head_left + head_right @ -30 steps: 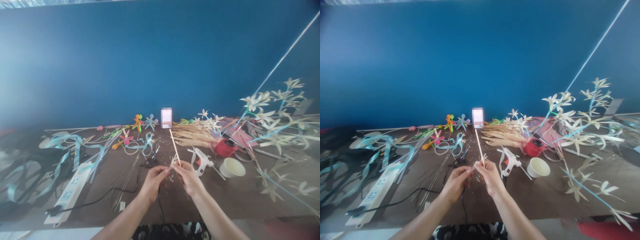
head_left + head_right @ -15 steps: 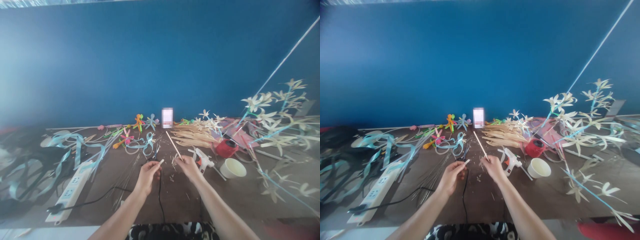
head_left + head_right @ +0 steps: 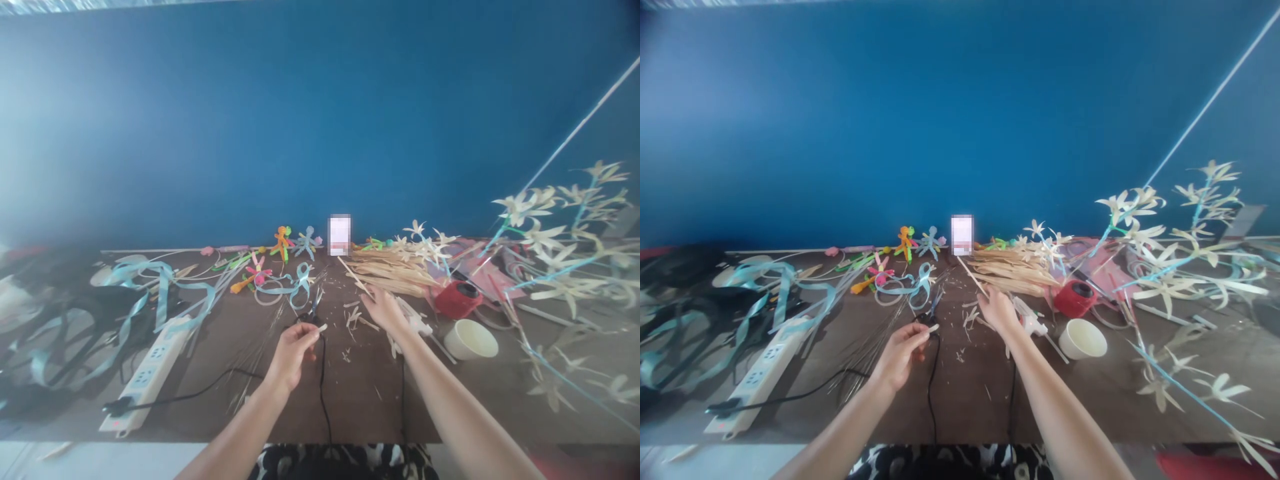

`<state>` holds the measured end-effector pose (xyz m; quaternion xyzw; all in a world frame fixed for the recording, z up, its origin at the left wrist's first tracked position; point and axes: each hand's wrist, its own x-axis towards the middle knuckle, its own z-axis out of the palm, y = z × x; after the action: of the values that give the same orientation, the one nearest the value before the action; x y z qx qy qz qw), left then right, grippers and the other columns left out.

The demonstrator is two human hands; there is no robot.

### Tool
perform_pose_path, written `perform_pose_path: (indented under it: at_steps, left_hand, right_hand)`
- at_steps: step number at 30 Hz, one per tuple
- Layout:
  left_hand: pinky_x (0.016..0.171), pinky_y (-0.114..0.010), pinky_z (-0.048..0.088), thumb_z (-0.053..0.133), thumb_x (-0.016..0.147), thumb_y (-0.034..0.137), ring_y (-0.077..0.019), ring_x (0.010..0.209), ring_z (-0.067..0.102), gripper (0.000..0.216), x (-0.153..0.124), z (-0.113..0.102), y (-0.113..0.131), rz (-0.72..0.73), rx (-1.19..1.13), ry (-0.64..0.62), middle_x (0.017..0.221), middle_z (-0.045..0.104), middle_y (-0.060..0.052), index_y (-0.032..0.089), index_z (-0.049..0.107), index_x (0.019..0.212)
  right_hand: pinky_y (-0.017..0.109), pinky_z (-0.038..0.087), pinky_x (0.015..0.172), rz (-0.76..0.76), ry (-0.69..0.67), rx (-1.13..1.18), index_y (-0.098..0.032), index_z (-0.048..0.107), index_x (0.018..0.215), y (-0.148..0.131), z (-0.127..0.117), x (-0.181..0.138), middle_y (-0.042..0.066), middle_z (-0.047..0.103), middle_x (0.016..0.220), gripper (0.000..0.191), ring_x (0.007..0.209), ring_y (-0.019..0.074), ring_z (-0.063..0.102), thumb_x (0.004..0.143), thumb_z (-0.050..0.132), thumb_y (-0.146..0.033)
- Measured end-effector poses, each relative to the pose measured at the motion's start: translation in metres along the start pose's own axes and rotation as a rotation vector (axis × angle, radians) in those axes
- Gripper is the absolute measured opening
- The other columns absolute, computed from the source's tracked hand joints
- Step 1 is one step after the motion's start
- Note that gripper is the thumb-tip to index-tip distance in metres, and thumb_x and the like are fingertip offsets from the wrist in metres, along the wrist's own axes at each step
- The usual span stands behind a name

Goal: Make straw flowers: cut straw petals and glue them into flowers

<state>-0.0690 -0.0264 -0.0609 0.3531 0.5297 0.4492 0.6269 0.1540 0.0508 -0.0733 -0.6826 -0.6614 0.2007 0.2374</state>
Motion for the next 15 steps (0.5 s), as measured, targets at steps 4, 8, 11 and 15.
perform_pose_path:
  at_steps: [4,8,11,15]
  left_hand:
    - [0.039,-0.014,0.033,0.062,0.062,0.029,-0.0059,0.049,0.038,0.017,0.001,-0.002,-0.003,-0.013,0.006,-0.028,0.054,0.041,0.004,0.015,0.055,0.069]
    - [0.039,-0.015,0.032,0.061,0.062,0.028,-0.0056,0.047,0.036,0.016,-0.001,-0.001,-0.005,-0.001,-0.007,-0.040,0.052,0.039,0.005,0.015,0.054,0.067]
    - [0.038,-0.015,0.032,0.061,0.062,0.027,-0.0056,0.045,0.034,0.015,-0.004,-0.001,-0.004,-0.002,-0.017,-0.038,0.050,0.037,0.006,0.016,0.052,0.066]
    - [0.038,-0.015,0.032,0.061,0.062,0.026,-0.0053,0.045,0.034,0.014,-0.007,-0.005,-0.003,0.012,-0.027,-0.021,0.049,0.038,0.006,0.016,0.052,0.064]
  right_hand:
    - [0.028,0.037,0.067,-0.021,-0.013,-0.107,-0.017,0.047,0.109,-0.003,0.002,-0.014,0.009,0.063,0.085,0.032,0.078,0.0215,0.059,0.081,0.034,-0.024]
    - [0.026,0.037,0.066,-0.060,-0.023,-0.174,-0.018,0.046,0.110,-0.013,0.010,-0.018,0.007,0.063,0.086,0.032,0.076,0.0191,0.059,0.080,0.036,-0.020]
    - [0.028,0.037,0.070,-0.076,-0.008,-0.211,-0.018,0.045,0.112,-0.023,0.009,-0.009,0.009,0.061,0.092,0.034,0.081,0.0199,0.057,0.080,0.037,-0.018]
    - [0.034,0.031,0.082,-0.129,0.078,-0.256,-0.017,0.045,0.115,-0.039,-0.002,0.002,0.013,0.049,0.113,0.037,0.104,0.0252,0.043,0.078,0.040,-0.020]
